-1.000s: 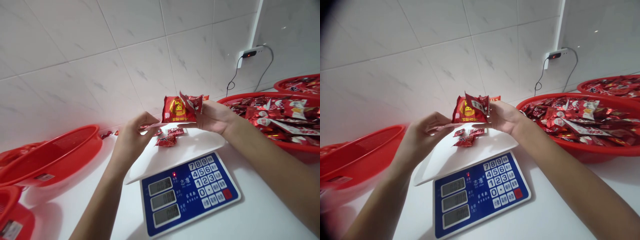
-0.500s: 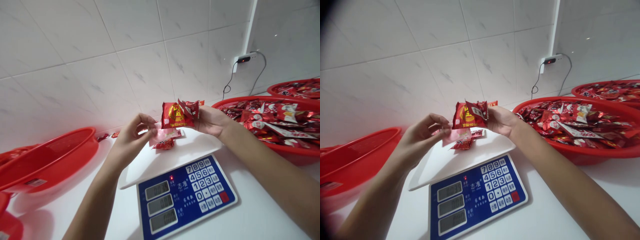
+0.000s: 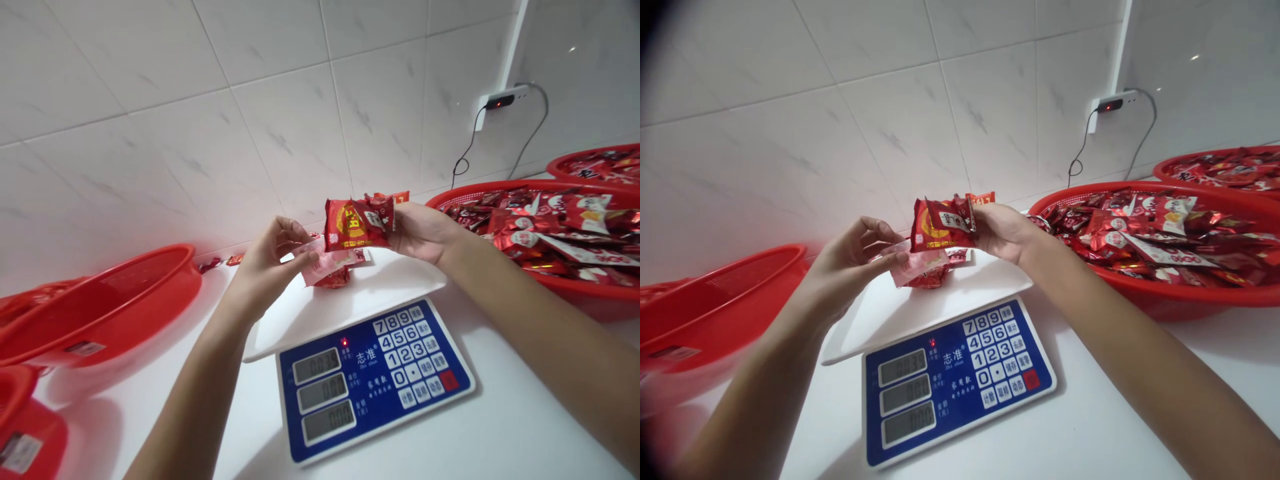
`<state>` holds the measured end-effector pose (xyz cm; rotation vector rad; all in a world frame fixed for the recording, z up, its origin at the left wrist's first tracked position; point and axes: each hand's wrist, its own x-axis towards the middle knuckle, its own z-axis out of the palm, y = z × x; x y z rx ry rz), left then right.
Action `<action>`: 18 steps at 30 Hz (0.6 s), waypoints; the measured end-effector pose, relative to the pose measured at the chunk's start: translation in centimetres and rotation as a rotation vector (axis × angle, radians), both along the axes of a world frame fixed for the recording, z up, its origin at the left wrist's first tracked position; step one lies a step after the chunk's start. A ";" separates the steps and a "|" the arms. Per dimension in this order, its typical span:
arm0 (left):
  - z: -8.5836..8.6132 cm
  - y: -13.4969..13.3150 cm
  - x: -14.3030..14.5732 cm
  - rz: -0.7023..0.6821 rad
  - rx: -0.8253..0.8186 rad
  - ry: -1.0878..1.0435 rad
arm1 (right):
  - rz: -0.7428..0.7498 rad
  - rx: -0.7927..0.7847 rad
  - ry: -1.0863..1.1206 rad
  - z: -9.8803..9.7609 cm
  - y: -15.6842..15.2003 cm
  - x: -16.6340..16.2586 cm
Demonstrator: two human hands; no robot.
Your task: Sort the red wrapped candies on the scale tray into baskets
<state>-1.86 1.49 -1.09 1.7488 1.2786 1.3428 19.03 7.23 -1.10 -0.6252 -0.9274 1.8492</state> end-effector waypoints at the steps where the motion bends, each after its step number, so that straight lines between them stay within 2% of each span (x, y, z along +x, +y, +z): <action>1: -0.1 0.0 0.0 0.013 -0.004 -0.011 | -0.012 -0.005 -0.004 0.1 -0.1 0.0; 12: -0.3 0.3 0.1 0.100 -0.016 -0.048 | -0.095 0.054 -0.053 0.2 0.0 0.5; 15: -0.7 0.6 -0.2 0.123 -0.003 0.052 | -0.119 0.079 -0.083 0.3 0.0 0.5; 18: -0.8 0.6 -0.4 0.201 0.097 0.152 | -0.149 0.092 -0.116 0.4 -0.1 0.6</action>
